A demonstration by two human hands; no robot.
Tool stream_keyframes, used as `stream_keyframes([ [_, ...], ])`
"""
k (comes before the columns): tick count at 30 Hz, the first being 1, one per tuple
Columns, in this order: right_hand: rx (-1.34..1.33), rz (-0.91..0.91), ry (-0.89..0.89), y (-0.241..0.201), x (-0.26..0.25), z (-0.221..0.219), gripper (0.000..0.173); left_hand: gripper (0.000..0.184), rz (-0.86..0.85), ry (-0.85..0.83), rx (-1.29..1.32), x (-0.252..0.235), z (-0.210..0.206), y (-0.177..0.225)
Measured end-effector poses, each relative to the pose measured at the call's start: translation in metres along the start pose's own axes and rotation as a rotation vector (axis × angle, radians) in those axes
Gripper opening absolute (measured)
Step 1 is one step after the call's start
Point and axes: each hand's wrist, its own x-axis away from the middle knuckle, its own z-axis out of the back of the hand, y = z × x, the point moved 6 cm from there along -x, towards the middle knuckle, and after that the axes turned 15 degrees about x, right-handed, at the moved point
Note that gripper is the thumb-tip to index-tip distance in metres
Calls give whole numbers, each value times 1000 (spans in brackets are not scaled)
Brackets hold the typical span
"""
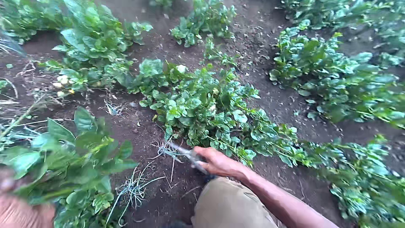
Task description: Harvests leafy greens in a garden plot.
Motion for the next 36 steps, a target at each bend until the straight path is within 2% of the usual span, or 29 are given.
stream_keyframes([
  [2, -126, -183, 370, 33, 82, 12, 37, 14, 87, 50, -106, -3, -9, -19],
  [5, -72, -592, 850, 81, 184, 9, 43, 11, 55, -66, -42, -14, -5, -20],
  [6, -64, -695, 945, 94, 205, 1, 43, 12, 75, -35, -83, -15, -8, -25],
  [8, -154, -784, 1010, 115, 218, -10, 46, 16, 94, 2, -157, -15, -21, -36],
  [12, -290, -696, 931, 125, 159, -12, 60, 21, 10, -74, -232, -4, -56, -30],
  [15, -179, -692, 952, 130, 115, -1, 45, 39, -40, -191, -341, 15, -79, -21],
  [17, -91, -662, 990, 116, 105, 6, 39, 39, -64, -443, -425, 37, -110, -14],
  [20, 1, -438, 947, 60, 91, 18, 35, 22, 81, -915, -512, 82, -152, -35],
  [22, 39, -231, 865, 16, 66, 37, 30, 28, 186, -1133, -531, 108, -173, -68],
  [23, 60, -161, 813, -3, 50, 51, 28, 34, 232, -1171, -533, 116, -180, -85],
  [26, 52, -67, 569, -31, -6, 103, 26, 41, 348, -1054, -486, 117, -196, -119],
  [30, -61, -11, 310, -43, -79, 160, 30, 49, 410, -851, -310, 100, -224, -126],
  [33, -140, 7, 229, -60, -114, 172, 33, 49, 476, -760, -217, 90, -239, -127],
  [36, -29, 72, 259, -81, -126, 182, 26, 34, 512, -690, -137, 82, -250, -133],
])
